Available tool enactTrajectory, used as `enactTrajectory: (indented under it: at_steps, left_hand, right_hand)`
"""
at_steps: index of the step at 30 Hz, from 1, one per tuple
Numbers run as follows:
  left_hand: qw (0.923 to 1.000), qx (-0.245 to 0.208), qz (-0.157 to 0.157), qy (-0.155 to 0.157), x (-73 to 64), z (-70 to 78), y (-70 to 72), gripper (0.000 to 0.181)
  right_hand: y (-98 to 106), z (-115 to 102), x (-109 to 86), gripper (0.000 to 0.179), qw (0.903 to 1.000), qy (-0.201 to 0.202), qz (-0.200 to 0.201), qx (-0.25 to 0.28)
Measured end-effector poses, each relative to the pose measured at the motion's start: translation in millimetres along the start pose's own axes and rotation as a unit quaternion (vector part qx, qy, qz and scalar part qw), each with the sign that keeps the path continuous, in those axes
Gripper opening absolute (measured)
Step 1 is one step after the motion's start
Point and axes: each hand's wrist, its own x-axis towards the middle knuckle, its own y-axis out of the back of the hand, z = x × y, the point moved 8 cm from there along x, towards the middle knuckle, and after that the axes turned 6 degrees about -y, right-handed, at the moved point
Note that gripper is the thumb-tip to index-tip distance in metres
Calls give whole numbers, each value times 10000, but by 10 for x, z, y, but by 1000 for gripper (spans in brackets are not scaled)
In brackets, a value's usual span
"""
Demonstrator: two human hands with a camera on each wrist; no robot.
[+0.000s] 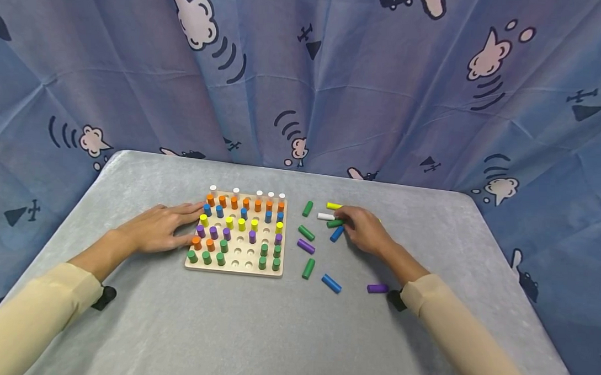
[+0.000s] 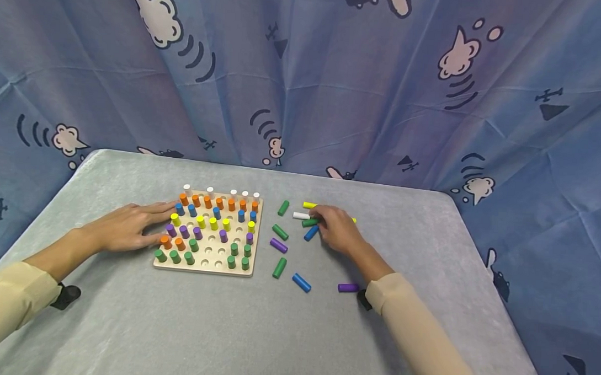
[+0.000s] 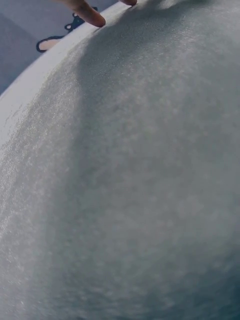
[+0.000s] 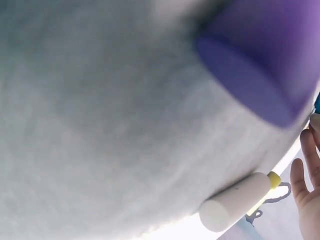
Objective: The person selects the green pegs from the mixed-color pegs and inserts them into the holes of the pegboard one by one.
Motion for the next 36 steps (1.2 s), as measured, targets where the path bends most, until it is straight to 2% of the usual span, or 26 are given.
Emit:
enactTrajectory:
  at_steps: [9,16,26,33,36]
  left_hand:
    - [10000,-2,-64,65,1,0,-1,70]
    - [10000,-20,-66,44,-2,10,6,70]
    - [10000,-13,-55,12,0,5,-4,69]
    - [10000,3,-66,18,6,5,-4,70]
    - [10000,15,-73,27,5,2,-2,70]
  right_hand:
    - [133,-45,-10,32,9997,-236,-15,85]
    - [215,-136,-3,34,9997,84,52,218]
    - [180,-205,19,32,9990,85,192,398]
    - [181,-286,13,29,9989,210,408,-15]
    - [209,-348,15,30,9984,330,453,12]
